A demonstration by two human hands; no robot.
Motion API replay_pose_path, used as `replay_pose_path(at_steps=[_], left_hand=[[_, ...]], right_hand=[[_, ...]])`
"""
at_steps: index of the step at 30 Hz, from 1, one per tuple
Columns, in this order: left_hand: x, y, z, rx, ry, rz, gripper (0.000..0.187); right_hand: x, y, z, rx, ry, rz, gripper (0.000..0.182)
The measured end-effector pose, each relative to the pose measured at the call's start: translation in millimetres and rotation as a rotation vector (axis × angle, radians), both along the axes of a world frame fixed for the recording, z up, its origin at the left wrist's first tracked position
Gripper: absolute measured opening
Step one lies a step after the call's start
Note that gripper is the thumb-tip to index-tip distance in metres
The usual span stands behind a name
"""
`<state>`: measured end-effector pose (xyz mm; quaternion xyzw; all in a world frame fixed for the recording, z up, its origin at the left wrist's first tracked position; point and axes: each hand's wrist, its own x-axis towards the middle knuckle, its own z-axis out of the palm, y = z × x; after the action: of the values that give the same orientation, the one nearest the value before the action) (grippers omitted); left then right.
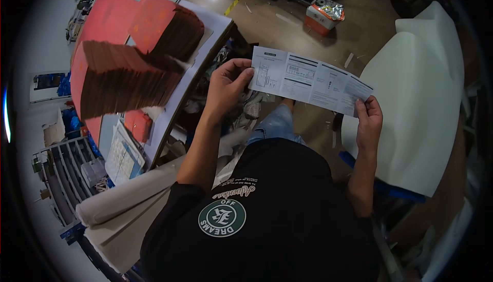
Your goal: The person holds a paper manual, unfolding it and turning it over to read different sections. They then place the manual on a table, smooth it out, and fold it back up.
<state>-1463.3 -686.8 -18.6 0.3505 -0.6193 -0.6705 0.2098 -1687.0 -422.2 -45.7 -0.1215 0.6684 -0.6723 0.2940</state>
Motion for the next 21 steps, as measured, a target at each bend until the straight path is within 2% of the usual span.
replay_pose_path(at_steps=[4,9,14,19,21], left_hand=[[-90,-65,-16,0.023,0.063,0.001,0.018],[-174,-141,-6,0.057,0.083,0.026,0.018],[-219,-210,-4,0.048,0.054,0.075,0.019],[-243,-271,-10,0.007,0.017,0.233,0.019],[-248,-293,-1,-0.019,0.007,0.318,0.019]], right_hand=[[-82,-56,-6,0.040,0.061,-0.006,0.014],[-171,-136,16,0.052,0.075,0.013,0.015],[-237,-219,12,0.025,0.044,0.082,0.012],[-305,-318,-10,0.040,-0.040,0.288,0.012],[-325,-372,-1,-0.003,-0.040,0.375,0.012]])
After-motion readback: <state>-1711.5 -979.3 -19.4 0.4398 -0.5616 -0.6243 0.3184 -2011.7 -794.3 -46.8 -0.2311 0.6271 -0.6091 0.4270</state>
